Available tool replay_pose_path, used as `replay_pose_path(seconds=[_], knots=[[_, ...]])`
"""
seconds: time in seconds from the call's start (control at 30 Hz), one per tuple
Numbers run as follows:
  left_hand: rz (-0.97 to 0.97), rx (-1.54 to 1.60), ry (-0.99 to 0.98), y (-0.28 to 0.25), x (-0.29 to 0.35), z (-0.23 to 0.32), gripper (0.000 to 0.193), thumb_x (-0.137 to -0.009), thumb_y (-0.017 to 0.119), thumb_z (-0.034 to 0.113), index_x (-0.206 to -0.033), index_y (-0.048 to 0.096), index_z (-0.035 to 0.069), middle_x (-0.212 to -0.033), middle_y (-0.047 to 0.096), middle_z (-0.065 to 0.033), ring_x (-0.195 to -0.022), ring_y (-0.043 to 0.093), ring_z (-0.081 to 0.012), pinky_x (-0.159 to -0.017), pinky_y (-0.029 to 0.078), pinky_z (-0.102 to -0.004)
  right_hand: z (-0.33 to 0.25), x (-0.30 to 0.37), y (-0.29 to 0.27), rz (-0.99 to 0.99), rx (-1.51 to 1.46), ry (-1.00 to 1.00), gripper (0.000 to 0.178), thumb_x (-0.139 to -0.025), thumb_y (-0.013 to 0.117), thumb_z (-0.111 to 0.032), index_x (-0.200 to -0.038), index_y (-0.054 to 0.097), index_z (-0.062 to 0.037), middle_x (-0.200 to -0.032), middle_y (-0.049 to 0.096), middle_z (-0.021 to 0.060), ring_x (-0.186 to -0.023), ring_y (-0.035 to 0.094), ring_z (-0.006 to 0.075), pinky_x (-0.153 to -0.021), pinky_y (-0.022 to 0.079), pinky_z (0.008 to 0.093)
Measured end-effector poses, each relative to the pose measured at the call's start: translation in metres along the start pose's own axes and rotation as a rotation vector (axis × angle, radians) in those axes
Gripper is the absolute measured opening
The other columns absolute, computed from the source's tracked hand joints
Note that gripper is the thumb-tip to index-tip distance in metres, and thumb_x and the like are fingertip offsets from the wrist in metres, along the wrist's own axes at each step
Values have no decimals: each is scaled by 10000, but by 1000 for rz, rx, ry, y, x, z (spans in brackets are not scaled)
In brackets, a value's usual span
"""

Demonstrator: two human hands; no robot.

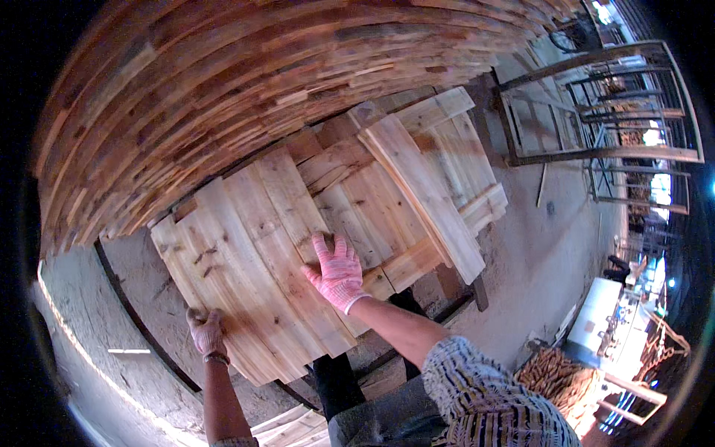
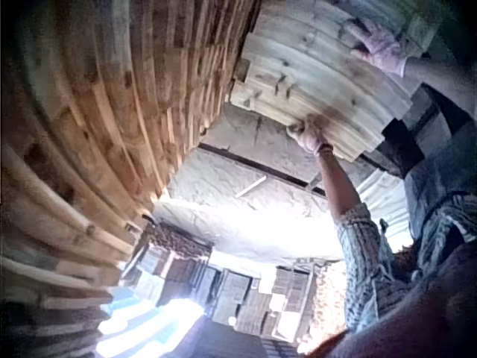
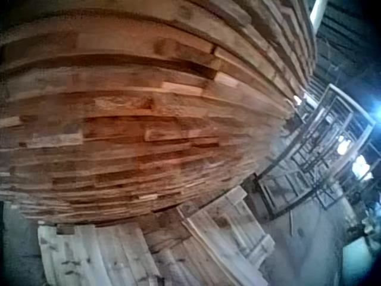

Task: The person repeatedly picks up bundles of wooden planks from a pile on the floor and stacks them onto a metal rack. The person wears pink gloves and handles the wood by hand, arranging the planks in layers.

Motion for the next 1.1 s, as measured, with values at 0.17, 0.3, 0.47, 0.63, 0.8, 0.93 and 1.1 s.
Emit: replay_pose_path(seconds=[0.17, 0.3, 0.47, 0.63, 0.8, 0.93, 1.1], knots=[[-80, -29, 37, -4, -20, -14, 412, -869, 673, -30, -1228, 489, 53, -889, 601, -12, -690, 564, -117, -570, 492, -272, -7, 0, -17, -10, -127, -11, 846, -847, 678, -473, -1523, 317, -116, -1449, 375, 291, -1280, 451, 459, -1054, 400, 545], [13, -306, -13, -2, -6, 3, 620, -875, 747, 139, -1401, 432, 44, -1136, 580, -137, -993, 592, -254, -827, 517, -386, 12, -16, -48, -142, -252, -137, 953, -830, 678, -571, -1556, 263, -113, -1511, 312, 336, -1384, 358, 481, -1142, 304, 568], [-104, -1140, -59, 72, 68, 16, 1301, -747, 720, 703, -1564, 2, -12, -1582, 81, -376, -1458, 134, -547, -1163, 205, -616, 201, -57, -122, 107, 315, 135, 1063, -782, 775, -473, -1570, 183, -73, -1515, 343, 313, -1405, 344, 471, -1168, 301, 510], [-137, -1179, -169, 108, 102, 8, 1456, -681, 747, 744, -1561, -163, 24, -1599, -117, -369, -1479, -89, -564, -1168, 64, -674, 243, -66, -109, -160, 85, 241, 1046, -748, 803, -415, -1560, 222, -105, -1403, 455, 289, -1308, 457, 443, -1102, 384, 486], [-193, -1136, -174, 105, 101, 12, 1470, -670, 749, 751, -1557, -160, 12, -1592, -98, -387, -1478, -73, -570, -1172, 86, -667, 210, -33, -129, -175, -35, 267, 1019, -725, 820, -370, -1532, 257, -104, -1287, 528, 277, -1189, 537, 446, -1036, 452, 512], [-186, -1133, -156, 107, 104, 12, 1458, -676, 748, 741, -1558, -150, 7, -1581, -113, -400, -1472, -81, -580, -1169, 89, -673, 165, 1, -91, -223, -78, 184, 1002, -727, 808, -381, -1524, 261, -121, -1251, 538, 284, -1150, 550, 449, -998, 461, 521], [-171, -1186, -184, 104, 102, 9, 1445, -691, 716, 769, -1555, -144, -7, -1576, -115, -407, -1470, -74, -584, -1170, 85, -675, 78, 17, -43, -178, -75, 72, 980, -717, 809, -376, -1506, 275, -147, -1236, 527, 258, -1159, 529, 431, -991, 446, 507]])
Point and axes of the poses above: each hand's wrist, its own x-axis away from the middle knuckle, its own y-axis out of the palm, z = x × y, the point moved 10 cm from there along -x, towards the middle knuckle
